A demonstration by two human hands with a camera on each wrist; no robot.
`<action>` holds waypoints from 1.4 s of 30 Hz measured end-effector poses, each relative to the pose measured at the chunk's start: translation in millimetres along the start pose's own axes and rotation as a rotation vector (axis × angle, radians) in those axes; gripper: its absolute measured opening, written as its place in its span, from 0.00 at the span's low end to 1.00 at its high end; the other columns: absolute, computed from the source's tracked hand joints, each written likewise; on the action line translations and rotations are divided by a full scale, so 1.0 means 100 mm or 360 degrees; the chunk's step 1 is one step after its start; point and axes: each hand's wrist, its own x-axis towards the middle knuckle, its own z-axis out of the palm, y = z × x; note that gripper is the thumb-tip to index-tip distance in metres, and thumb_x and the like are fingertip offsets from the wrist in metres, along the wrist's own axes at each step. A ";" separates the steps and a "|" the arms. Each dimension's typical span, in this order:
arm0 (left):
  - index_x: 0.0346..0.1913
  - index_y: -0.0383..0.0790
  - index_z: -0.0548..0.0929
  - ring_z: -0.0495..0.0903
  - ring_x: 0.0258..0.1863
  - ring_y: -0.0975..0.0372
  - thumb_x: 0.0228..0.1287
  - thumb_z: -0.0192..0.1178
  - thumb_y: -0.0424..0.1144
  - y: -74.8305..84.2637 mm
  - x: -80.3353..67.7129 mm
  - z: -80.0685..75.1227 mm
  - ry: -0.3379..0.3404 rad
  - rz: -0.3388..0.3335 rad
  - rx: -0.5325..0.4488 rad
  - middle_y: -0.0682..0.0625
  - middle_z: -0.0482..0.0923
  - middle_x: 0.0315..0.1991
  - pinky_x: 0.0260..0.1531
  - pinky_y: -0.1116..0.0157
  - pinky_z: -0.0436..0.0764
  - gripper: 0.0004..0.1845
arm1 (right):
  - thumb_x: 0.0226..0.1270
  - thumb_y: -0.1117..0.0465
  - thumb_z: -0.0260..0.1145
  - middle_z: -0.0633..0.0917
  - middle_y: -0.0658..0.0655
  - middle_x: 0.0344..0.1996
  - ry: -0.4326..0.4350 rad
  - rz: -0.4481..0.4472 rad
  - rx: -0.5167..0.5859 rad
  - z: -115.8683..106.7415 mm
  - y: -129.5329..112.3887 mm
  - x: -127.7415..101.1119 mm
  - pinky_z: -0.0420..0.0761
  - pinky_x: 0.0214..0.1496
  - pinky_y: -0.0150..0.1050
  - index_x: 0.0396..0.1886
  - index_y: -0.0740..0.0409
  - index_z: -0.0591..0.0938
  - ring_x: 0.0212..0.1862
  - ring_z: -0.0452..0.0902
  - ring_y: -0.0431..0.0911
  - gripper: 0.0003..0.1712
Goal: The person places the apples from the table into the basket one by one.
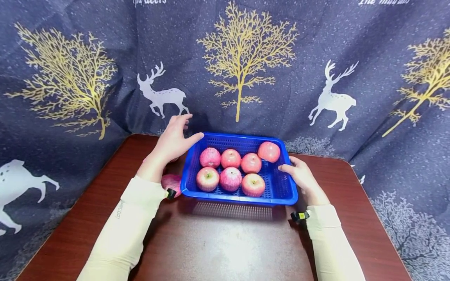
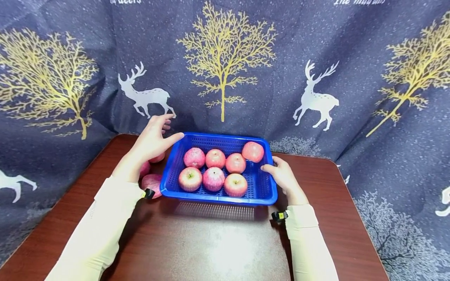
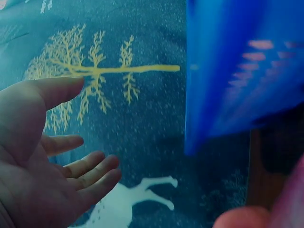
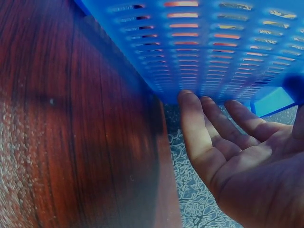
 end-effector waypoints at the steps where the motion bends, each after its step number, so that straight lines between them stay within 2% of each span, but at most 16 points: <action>1: 0.84 0.38 0.68 0.79 0.70 0.44 0.74 0.70 0.60 -0.03 -0.02 -0.02 0.0013 -0.0007 0.0008 0.34 0.70 0.73 0.67 0.39 0.78 0.46 | 0.79 0.55 0.70 0.88 0.74 0.60 0.0000 -0.0001 0.0001 0.00 0.00 0.00 0.92 0.45 0.46 0.76 0.66 0.76 0.46 0.93 0.53 0.33; 8: 0.83 0.34 0.70 0.79 0.69 0.40 0.75 0.71 0.56 -0.28 -0.12 -0.11 0.0131 -0.0055 0.0048 0.31 0.72 0.71 0.68 0.38 0.77 0.44 | 0.78 0.56 0.70 0.88 0.73 0.59 0.0003 -0.0004 0.0013 0.00 0.00 0.00 0.92 0.45 0.45 0.76 0.67 0.76 0.45 0.93 0.51 0.33; 11: 0.82 0.34 0.70 0.78 0.69 0.39 0.75 0.71 0.57 -0.37 -0.17 -0.15 0.0150 -0.0102 0.0064 0.31 0.72 0.71 0.67 0.37 0.76 0.44 | 0.78 0.57 0.70 0.88 0.73 0.58 0.0009 -0.0018 0.0009 0.00 0.00 -0.01 0.92 0.44 0.45 0.75 0.68 0.76 0.44 0.93 0.52 0.32; 17: 0.83 0.35 0.69 0.74 0.71 0.38 0.75 0.67 0.63 -0.55 -0.26 -0.18 0.0078 -0.0231 0.0137 0.30 0.71 0.72 0.69 0.34 0.73 0.46 | 0.78 0.56 0.70 0.88 0.75 0.59 0.0015 -0.0023 -0.0006 0.00 -0.01 -0.01 0.92 0.44 0.44 0.75 0.68 0.76 0.45 0.93 0.52 0.33; 28: 0.83 0.30 0.65 0.65 0.74 0.30 0.76 0.66 0.63 -0.88 -0.39 -0.22 -0.0024 -0.0354 0.0284 0.24 0.66 0.74 0.70 0.29 0.69 0.49 | 0.79 0.55 0.69 0.86 0.77 0.62 -0.0011 -0.0003 -0.0001 0.00 -0.01 0.00 0.92 0.46 0.46 0.77 0.66 0.75 0.47 0.93 0.56 0.34; 35: 0.82 0.28 0.65 0.64 0.73 0.29 0.75 0.66 0.66 -1.00 -0.45 -0.26 -0.0052 -0.0412 0.0325 0.22 0.64 0.73 0.69 0.28 0.69 0.52 | 0.80 0.54 0.69 0.85 0.76 0.63 -0.0017 0.0009 -0.0010 0.01 -0.03 -0.02 0.92 0.47 0.47 0.78 0.66 0.74 0.50 0.93 0.58 0.34; 42: 0.81 0.27 0.66 0.65 0.72 0.28 0.76 0.66 0.62 -1.10 -0.48 -0.24 -0.0147 -0.0491 0.0357 0.20 0.63 0.73 0.67 0.26 0.70 0.49 | 0.80 0.54 0.68 0.85 0.77 0.63 -0.0021 0.0004 -0.0029 0.00 -0.03 -0.03 0.92 0.48 0.49 0.78 0.66 0.74 0.50 0.93 0.59 0.34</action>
